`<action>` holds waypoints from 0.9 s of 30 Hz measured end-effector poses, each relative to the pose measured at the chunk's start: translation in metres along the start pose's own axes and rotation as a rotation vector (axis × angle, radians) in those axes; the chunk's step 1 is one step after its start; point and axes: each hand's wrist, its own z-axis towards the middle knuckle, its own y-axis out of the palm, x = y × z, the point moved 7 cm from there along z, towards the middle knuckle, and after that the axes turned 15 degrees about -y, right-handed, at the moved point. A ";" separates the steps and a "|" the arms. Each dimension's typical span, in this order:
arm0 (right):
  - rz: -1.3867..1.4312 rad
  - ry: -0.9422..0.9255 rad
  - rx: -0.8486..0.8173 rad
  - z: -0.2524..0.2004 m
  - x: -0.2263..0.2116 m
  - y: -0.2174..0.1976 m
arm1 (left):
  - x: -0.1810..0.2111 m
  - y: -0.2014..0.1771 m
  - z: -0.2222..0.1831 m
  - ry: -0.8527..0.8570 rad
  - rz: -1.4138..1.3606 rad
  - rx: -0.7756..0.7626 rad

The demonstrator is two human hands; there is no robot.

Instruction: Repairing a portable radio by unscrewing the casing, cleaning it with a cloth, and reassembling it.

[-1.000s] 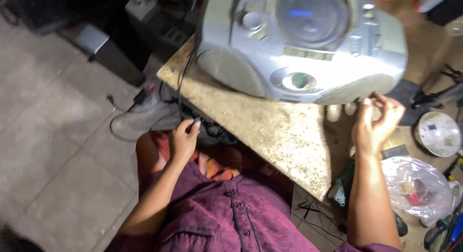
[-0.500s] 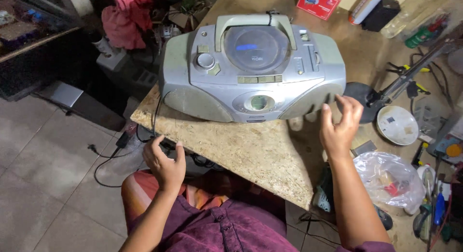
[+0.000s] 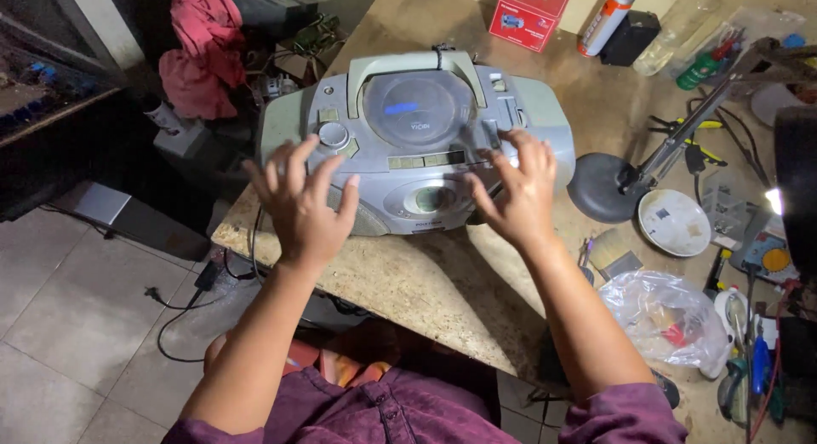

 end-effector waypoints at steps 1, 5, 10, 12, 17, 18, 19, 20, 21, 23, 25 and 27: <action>0.006 -0.002 -0.002 -0.002 -0.004 0.008 | 0.004 0.005 -0.003 -0.004 0.005 -0.001; 0.013 -0.099 0.012 -0.005 -0.025 0.023 | 0.035 0.020 -0.013 0.134 0.017 -0.110; 0.088 -0.098 0.054 -0.015 -0.013 0.018 | 0.052 0.029 -0.011 0.156 0.024 -0.184; 0.052 -0.026 0.221 -0.029 0.010 0.001 | 0.056 0.027 -0.010 0.188 0.054 -0.172; 0.060 0.143 0.418 -0.058 0.075 -0.030 | 0.055 0.023 -0.011 0.189 0.050 -0.198; 0.037 0.195 0.459 -0.070 0.094 -0.029 | 0.053 0.023 -0.008 0.177 0.032 -0.208; 0.036 0.197 0.462 -0.081 0.102 -0.026 | 0.052 0.022 -0.012 0.181 0.033 -0.208; 0.083 0.304 0.480 -0.092 0.117 -0.019 | 0.047 0.020 -0.012 0.150 0.016 -0.196; 0.131 0.410 0.496 -0.104 0.131 -0.012 | 0.042 0.017 -0.012 0.119 -0.001 -0.184; 0.195 0.541 0.497 -0.112 0.141 0.001 | 0.027 0.014 -0.013 0.072 -0.024 -0.141; 0.262 0.663 0.488 -0.108 0.138 0.006 | 0.010 0.010 -0.013 0.017 -0.049 -0.093; 0.449 0.944 0.487 -0.104 0.127 0.010 | -0.011 0.001 -0.009 -0.098 -0.033 -0.027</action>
